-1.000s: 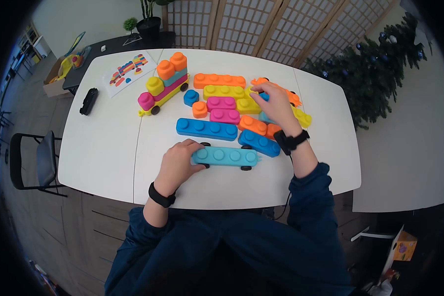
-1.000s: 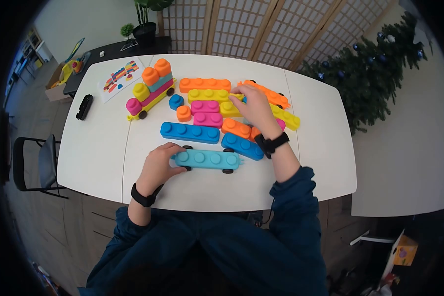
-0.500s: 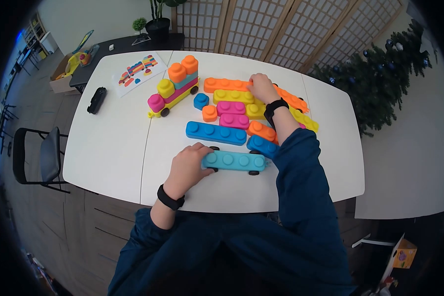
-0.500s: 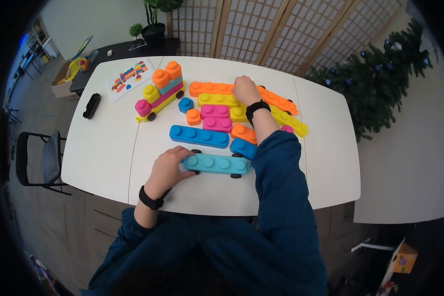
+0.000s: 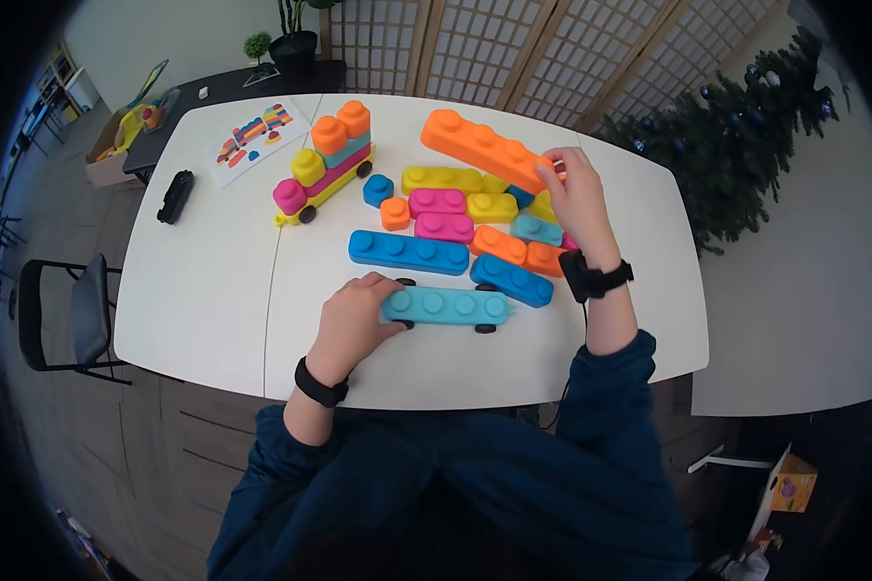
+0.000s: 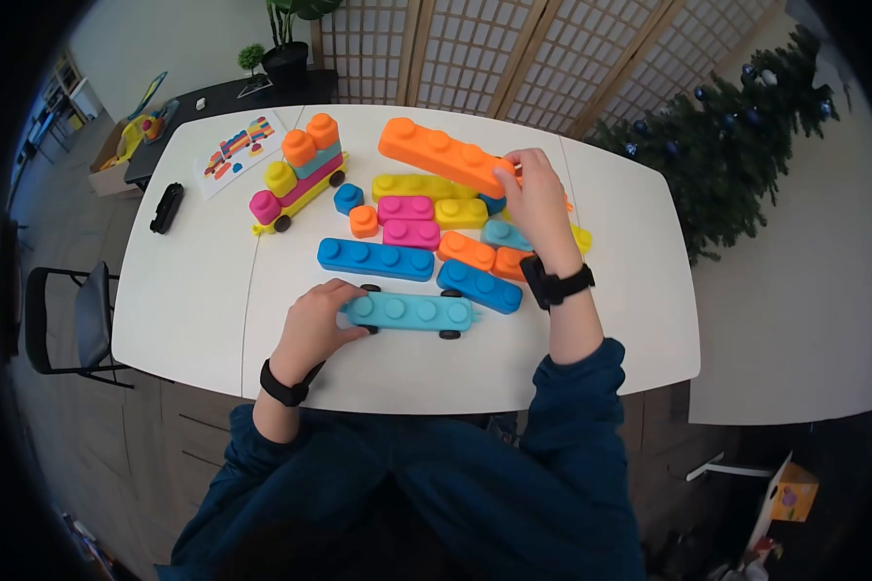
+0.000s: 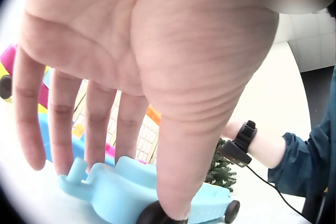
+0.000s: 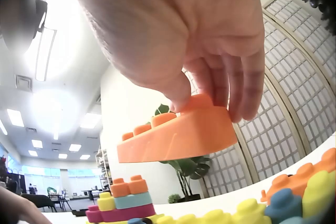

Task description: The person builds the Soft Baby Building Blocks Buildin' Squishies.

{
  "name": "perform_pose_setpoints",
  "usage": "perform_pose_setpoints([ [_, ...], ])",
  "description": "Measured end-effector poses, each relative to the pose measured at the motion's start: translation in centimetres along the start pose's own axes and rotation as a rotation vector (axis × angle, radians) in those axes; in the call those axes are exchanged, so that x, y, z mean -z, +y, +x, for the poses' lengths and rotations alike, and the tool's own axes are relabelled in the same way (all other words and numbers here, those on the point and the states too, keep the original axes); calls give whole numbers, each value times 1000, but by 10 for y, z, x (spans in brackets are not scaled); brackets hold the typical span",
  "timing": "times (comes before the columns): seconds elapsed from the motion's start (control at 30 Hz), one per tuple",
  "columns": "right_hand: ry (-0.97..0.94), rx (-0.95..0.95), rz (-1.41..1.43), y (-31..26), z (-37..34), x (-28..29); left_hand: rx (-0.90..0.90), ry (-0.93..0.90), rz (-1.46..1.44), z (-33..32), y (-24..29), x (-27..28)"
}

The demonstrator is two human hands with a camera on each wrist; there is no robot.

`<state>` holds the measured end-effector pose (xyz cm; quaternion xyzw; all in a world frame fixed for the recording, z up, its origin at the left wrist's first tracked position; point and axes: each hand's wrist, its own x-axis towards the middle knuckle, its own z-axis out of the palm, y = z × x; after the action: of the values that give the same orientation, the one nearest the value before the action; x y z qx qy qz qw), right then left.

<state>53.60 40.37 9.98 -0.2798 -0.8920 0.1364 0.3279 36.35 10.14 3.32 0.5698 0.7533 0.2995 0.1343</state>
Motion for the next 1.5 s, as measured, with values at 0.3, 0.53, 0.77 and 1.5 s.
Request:
perform_pose_setpoints([
  [0.3,-169,-245,324,-54,-106,34,6,143,-373,3,-4,33],
  [0.53,-215,-143,305,-62,-145,6,-104,113,-534,2,-7,30],
  [0.77,-188,-109,361,-52,-161,-11,-79,18,-450,-3,-10,22],
  [1.5,-307,-138,376,-52,-168,-23,-74,2,-364,-5,-16,21],
])
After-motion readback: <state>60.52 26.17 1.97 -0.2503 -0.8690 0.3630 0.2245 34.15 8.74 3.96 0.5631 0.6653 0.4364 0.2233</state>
